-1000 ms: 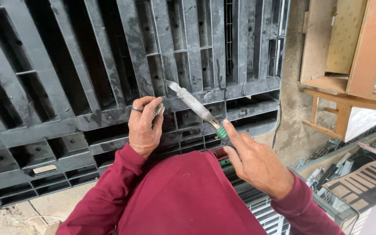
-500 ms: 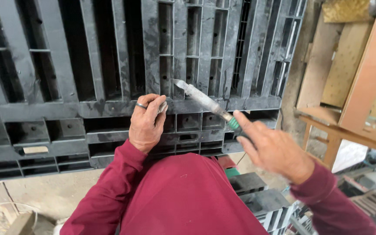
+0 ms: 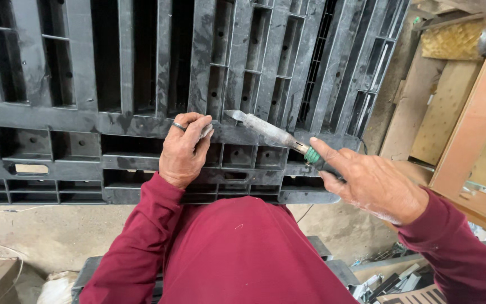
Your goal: The person uses a soldering iron to melt and fuse a white plastic rod onto the surface of a black plastic pallet. They repeatedly apply the heated rod to the pallet's grid structure, smoothing the material with the tool's tip.
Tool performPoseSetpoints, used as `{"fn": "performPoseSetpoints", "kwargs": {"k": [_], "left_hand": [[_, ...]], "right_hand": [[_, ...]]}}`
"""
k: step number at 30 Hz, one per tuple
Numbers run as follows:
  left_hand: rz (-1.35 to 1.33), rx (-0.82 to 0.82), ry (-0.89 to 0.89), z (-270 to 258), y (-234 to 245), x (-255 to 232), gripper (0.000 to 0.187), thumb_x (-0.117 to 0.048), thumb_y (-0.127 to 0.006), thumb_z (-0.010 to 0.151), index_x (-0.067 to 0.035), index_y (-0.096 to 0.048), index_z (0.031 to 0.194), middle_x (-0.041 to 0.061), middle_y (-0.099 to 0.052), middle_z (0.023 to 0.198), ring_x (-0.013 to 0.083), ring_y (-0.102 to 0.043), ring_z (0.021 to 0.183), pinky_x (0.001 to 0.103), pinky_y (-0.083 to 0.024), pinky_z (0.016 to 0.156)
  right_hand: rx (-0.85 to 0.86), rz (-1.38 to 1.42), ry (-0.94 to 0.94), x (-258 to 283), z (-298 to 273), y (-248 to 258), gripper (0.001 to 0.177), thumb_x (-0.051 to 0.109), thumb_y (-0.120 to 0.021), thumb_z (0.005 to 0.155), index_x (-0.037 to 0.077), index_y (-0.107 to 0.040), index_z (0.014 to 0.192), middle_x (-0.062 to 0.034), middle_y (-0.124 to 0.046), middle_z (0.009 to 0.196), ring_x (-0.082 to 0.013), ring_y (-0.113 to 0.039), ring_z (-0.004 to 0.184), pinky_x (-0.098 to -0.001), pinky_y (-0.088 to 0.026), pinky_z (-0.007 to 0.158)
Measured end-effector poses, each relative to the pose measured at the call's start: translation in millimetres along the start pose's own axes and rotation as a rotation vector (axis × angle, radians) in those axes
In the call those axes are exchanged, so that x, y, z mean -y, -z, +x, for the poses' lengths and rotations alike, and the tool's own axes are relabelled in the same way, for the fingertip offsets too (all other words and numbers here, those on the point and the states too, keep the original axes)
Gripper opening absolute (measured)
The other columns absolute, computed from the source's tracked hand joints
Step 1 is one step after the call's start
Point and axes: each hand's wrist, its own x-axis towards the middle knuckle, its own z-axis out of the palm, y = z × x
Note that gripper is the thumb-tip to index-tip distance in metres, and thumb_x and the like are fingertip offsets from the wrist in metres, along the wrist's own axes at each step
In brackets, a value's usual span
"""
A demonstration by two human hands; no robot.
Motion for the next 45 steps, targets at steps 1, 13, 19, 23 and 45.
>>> {"fn": "performPoseSetpoints", "kwargs": {"k": [1, 13, 19, 23, 45], "left_hand": [[-0.004, -0.006, -0.01, -0.2, -0.2, -0.1, 0.034, 0.006, -0.075, 0.092, -0.002, -0.065, 0.123, 0.013, -0.063, 0.114, 0.0266, -0.067, 0.097, 0.033, -0.057, 0.081], [0.025, -0.022, -0.025, -0.3, -2.3, -0.1, 0.035, 0.006, -0.075, 0.092, -0.002, -0.064, 0.124, 0.014, -0.063, 0.115, 0.0282, -0.067, 0.1, 0.034, -0.057, 0.084], [0.029, -0.016, -0.026, -1.0, -2.6, 0.8, 0.035, 0.005, -0.075, 0.092, -0.002, -0.065, 0.125, 0.014, -0.063, 0.115, 0.0277, -0.066, 0.101, 0.034, -0.057, 0.083], [0.014, -0.012, -0.011, -1.1, -3.2, 1.2, 0.034, 0.005, -0.075, 0.093, -0.002, -0.065, 0.125, 0.014, -0.063, 0.115, 0.0266, -0.067, 0.1, 0.033, -0.058, 0.082], [0.02, -0.021, -0.018, -1.5, -4.0, 1.2, 0.035, 0.006, -0.075, 0.092, -0.001, -0.065, 0.125, 0.014, -0.063, 0.116, 0.0275, -0.067, 0.101, 0.033, -0.058, 0.084]], "right_hand": [[-0.003, -0.027, -0.001, 0.7, -0.4, -0.3, 0.074, 0.037, -0.063, 0.087, 0.024, -0.041, 0.157, -0.0166, -0.069, 0.086, -0.0427, -0.068, 0.07, -0.0538, -0.054, 0.062], [0.012, -0.142, -0.029, 9.8, 7.2, 12.5, 0.072, 0.039, -0.06, 0.091, 0.026, -0.039, 0.158, -0.0144, -0.066, 0.095, -0.0415, -0.068, 0.068, -0.0537, -0.055, 0.061], [-0.064, -0.07, 0.01, 7.5, 14.6, 9.3, 0.072, 0.035, -0.062, 0.09, 0.02, -0.041, 0.157, -0.0161, -0.066, 0.088, -0.0427, -0.067, 0.067, -0.054, -0.054, 0.059], [-0.05, 0.012, 0.029, 1.2, 16.2, 8.6, 0.072, 0.035, -0.062, 0.09, 0.02, -0.041, 0.157, -0.0165, -0.066, 0.084, -0.0416, -0.067, 0.065, -0.0528, -0.053, 0.059], [-0.016, -0.025, 0.066, -6.0, -5.5, -10.3, 0.074, 0.035, -0.063, 0.089, 0.017, -0.039, 0.157, -0.0172, -0.066, 0.086, -0.0406, -0.067, 0.062, -0.0519, -0.055, 0.056]]}}
